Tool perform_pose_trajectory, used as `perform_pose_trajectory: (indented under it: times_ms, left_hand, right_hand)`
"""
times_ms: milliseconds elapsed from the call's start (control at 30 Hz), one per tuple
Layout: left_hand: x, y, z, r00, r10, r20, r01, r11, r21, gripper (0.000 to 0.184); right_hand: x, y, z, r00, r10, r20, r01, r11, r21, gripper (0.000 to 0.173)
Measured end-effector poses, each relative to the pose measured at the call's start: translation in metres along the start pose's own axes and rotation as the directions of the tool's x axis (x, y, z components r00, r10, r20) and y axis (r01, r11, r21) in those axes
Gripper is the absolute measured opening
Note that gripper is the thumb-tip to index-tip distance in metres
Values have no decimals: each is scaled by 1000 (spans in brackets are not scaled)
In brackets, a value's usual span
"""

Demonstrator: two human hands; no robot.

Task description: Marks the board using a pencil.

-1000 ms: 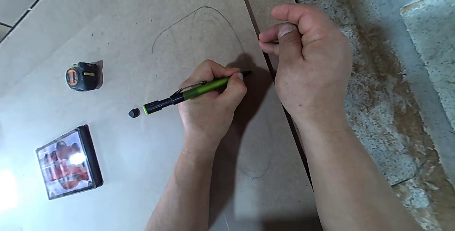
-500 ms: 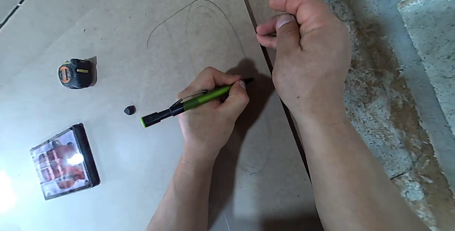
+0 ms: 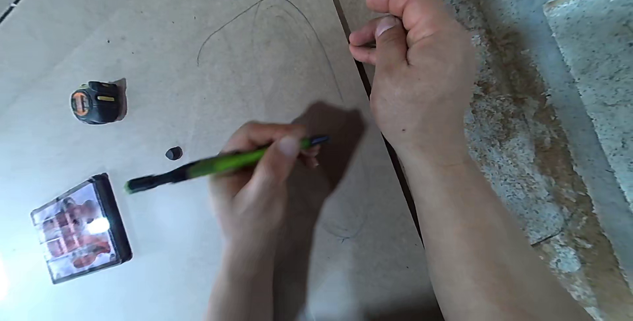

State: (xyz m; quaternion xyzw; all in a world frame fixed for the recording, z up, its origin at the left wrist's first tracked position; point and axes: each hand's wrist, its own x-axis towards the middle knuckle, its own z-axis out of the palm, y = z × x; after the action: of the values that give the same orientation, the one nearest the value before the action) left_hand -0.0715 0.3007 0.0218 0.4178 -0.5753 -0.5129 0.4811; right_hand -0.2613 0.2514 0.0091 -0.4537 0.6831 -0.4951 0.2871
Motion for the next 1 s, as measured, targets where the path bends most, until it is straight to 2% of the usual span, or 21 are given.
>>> perform_pose_trajectory:
  times_ms: [67, 200, 300, 400, 500, 600, 700, 800, 833, 900, 967, 1000]
  left_hand:
    - [-22, 10, -20, 1000, -12, 13, 12, 1000, -17, 27]
    - [-72, 29, -61, 995, -25, -96, 23, 999, -24, 18]
    - [-85, 46, -80, 992, -13, -126, 0, 995, -98, 29]
    - [-81, 63, -79, 978, -80, -194, 20, 955, -295, 46]
    - [-75, 72, -76, 976, -148, -159, 54, 874, -484, 46]
    - [-72, 75, -74, 972, -191, -133, 78, 806, -587, 34]
    - [-68, 76, -72, 973, -171, -155, 47, 805, -591, 29]
    - [-65, 66, -77, 988, -121, -98, 64, 890, -452, 41]
    - [-67, 61, -78, 989, -121, -82, 73, 895, -441, 40]
    - [-73, 53, -76, 985, -151, -77, 92, 858, -505, 33]
    - [-79, 48, -74, 973, -214, -87, 126, 806, -578, 46]
    - [-79, 46, -74, 968, -234, -88, 149, 823, -548, 57]
  right_hand:
    - [0, 1, 0, 1000, -6, -3, 6, 1000, -4, 27]
    - [-1, 1, -1, 1000, 5, 14, -5, 1000, -10, 28]
    - [-1, 0, -1, 1000, 14, 19, -14, 1000, -8, 29]
    - [-2, 0, -1, 1000, 7, 10, -7, 1000, -11, 29]
    - [-3, 0, -1, 1000, -6, 4, 7, 1000, -9, 29]
    - [-4, 0, -1, 1000, -11, -6, 10, 999, -32, 28]
    - [-4, 0, -1, 1000, -7, -8, 7, 999, -49, 28]
    - [-4, 0, 0, 1000, -5, -13, 5, 1000, -19, 27]
    - [-4, 0, 0, 1000, -4, -15, 4, 1000, -11, 27]
    - [-4, 0, -1, 1000, -2, -13, 2, 1000, -4, 27]
    - [-4, -1, -1, 1000, -3, -12, 3, 1000, -2, 27]
    - [-4, -1, -1, 1000, -4, -10, 4, 1000, 0, 27]
